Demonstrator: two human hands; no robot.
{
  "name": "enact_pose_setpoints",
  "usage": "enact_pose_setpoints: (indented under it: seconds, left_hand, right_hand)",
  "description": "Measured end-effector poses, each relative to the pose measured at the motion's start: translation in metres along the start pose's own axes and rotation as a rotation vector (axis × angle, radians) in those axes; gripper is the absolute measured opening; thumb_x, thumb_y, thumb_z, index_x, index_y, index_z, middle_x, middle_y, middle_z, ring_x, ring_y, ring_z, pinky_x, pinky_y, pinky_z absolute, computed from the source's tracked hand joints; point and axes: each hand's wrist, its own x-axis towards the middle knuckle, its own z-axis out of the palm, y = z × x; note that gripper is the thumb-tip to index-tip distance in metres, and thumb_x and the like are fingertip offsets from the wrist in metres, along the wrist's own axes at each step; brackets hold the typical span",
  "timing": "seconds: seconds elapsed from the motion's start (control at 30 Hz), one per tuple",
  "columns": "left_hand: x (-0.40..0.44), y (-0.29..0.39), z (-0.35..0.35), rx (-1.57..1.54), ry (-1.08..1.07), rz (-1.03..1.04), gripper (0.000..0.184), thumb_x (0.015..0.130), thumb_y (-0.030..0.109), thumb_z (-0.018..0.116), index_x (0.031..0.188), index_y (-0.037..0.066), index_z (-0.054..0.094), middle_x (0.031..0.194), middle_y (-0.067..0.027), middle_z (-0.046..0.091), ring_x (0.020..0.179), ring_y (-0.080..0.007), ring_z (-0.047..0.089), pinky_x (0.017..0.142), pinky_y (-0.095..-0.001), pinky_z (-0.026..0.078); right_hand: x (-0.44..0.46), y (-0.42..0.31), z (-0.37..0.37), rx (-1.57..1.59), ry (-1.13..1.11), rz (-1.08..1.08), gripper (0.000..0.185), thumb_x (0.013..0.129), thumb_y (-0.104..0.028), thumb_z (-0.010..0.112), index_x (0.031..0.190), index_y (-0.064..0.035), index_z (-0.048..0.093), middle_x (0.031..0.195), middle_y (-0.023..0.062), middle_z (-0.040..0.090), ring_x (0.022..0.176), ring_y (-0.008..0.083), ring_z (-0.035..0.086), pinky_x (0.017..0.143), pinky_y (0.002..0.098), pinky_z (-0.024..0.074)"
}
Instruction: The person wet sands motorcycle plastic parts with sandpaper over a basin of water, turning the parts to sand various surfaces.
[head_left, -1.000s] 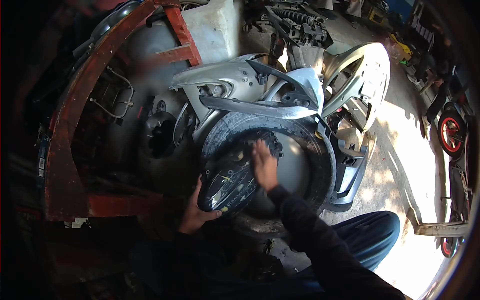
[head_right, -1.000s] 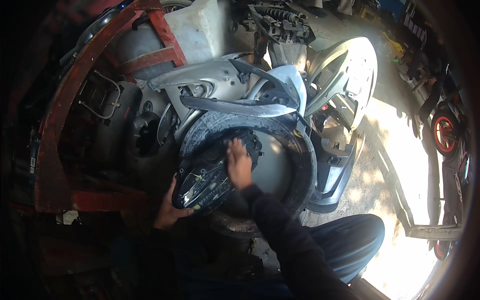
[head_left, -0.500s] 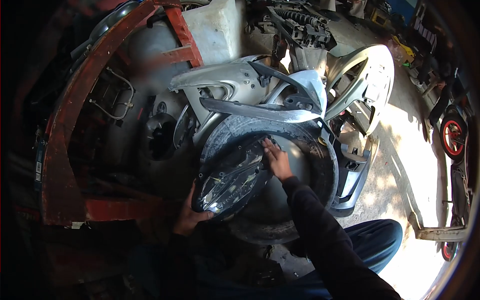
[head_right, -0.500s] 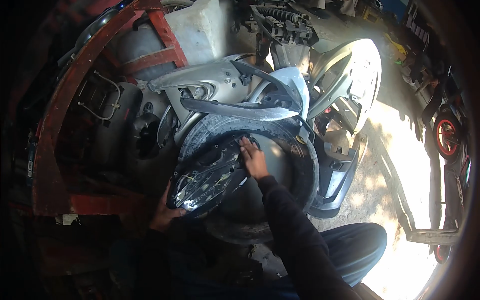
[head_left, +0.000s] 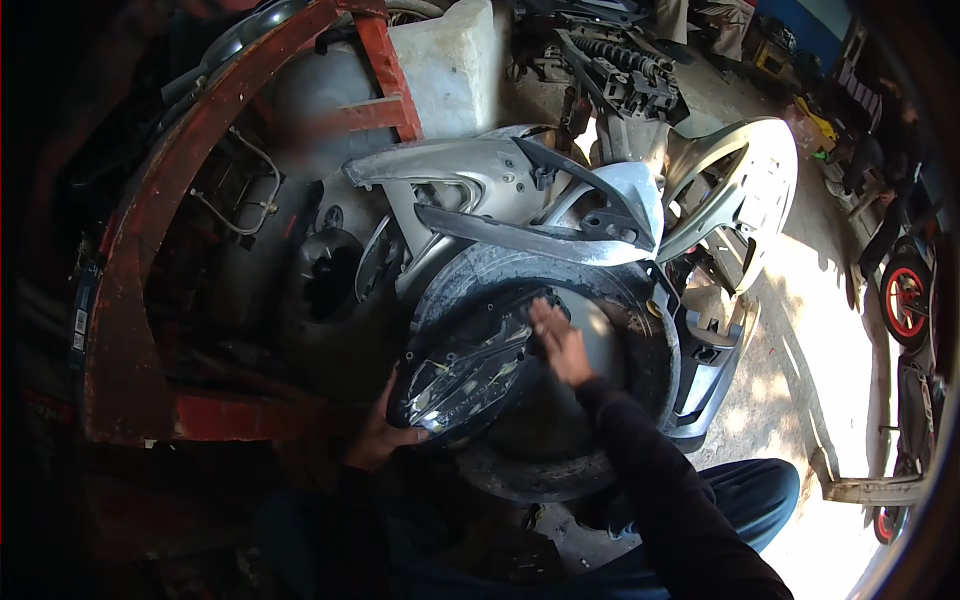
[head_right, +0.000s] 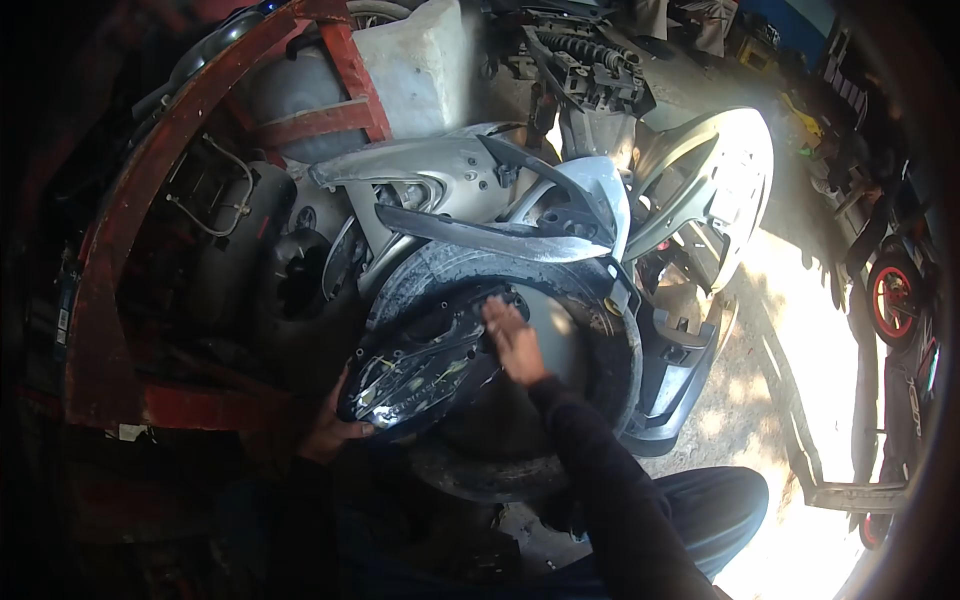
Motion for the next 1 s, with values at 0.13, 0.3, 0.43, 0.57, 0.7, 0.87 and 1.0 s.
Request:
enact_pose_setpoints:
  seconds: [0.13,0.3,0.43,0.57,0.7,0.87,1.0]
  left_hand:
    - [0.0,0.001,-0.001,0.025,0.009,-0.016,0.124,0.061,-0.001,0.083,0.162,-0.002,0.011,0.162,-0.0104,0.032,0.149,-0.0211,0.03,0.122,-0.0335,0.022]
    - [0.0,0.003,0.001,-0.01,-0.005,-0.002,0.125,0.061,-0.003,0.084,0.162,-0.003,0.01,0.163,-0.0108,0.03,0.149,-0.0208,0.029,0.122,-0.0327,0.021]
    - [0.003,-0.003,-0.001,0.04,-0.028,0.05,0.126,0.061,0.0,0.085,0.161,-0.004,0.009,0.163,-0.0108,0.027,0.15,-0.0208,0.026,0.122,-0.0326,0.02]
    - [0.0,0.003,0.003,0.205,-0.004,0.045,0.126,0.061,0.001,0.085,0.161,-0.005,0.008,0.164,-0.0108,0.025,0.152,-0.0207,0.024,0.122,-0.0329,0.019]
    - [0.005,0.003,0.002,0.078,-0.056,0.038,0.127,0.061,0.001,0.085,0.161,-0.005,0.007,0.164,-0.0112,0.025,0.152,-0.0207,0.023,0.123,-0.0332,0.018]
    - [0.0,0.008,0.01,0.048,-0.036,-0.019,0.13,0.058,0.004,0.087,0.16,-0.007,0.007,0.167,-0.0139,0.019,0.155,-0.0219,0.016,0.124,-0.0328,0.012]
    - [0.004,0.0,-0.002,0.279,-0.033,0.067,0.13,0.057,0.006,0.088,0.159,-0.008,0.009,0.168,-0.016,0.016,0.156,-0.0232,0.012,0.124,-0.0325,0.009]
  right_hand:
    - [0.001,-0.003,0.006,-0.021,0.031,0.044,0.036,0.104,-0.02,0.053,0.133,-0.0018,0.064,0.145,0.0194,0.055,0.142,0.0373,0.045,0.12,0.0442,0.0321]
    - [0.02,0.017,-0.002,-0.03,0.057,0.096,0.035,0.103,-0.017,0.054,0.133,-0.0011,0.064,0.145,0.0209,0.055,0.139,0.0388,0.047,0.119,0.0433,0.0338]
    - [0.015,-0.005,0.009,-0.2,0.113,-0.067,0.034,0.101,-0.014,0.055,0.131,0.0011,0.064,0.141,0.0214,0.057,0.137,0.0388,0.05,0.115,0.0434,0.04]
    - [0.021,-0.008,-0.007,-0.079,0.073,0.094,0.032,0.101,-0.012,0.055,0.128,0.0014,0.065,0.14,0.0213,0.059,0.135,0.0387,0.051,0.115,0.0453,0.0402]
    - [-0.001,-0.037,0.02,-0.049,0.108,-0.118,0.032,0.1,-0.013,0.057,0.126,0.0036,0.065,0.137,0.0239,0.06,0.135,0.0393,0.052,0.113,0.0431,0.0414]
    - [0.042,0.009,-0.016,0.007,0.116,0.36,0.03,0.098,-0.009,0.059,0.124,0.0035,0.067,0.133,0.0241,0.063,0.131,0.0363,0.057,0.109,0.0422,0.0456]
    - [0.004,-0.029,-0.004,-0.138,0.077,-0.166,0.027,0.098,-0.011,0.059,0.119,0.0025,0.069,0.128,0.0242,0.065,0.126,0.0387,0.06,0.105,0.0452,0.0488]
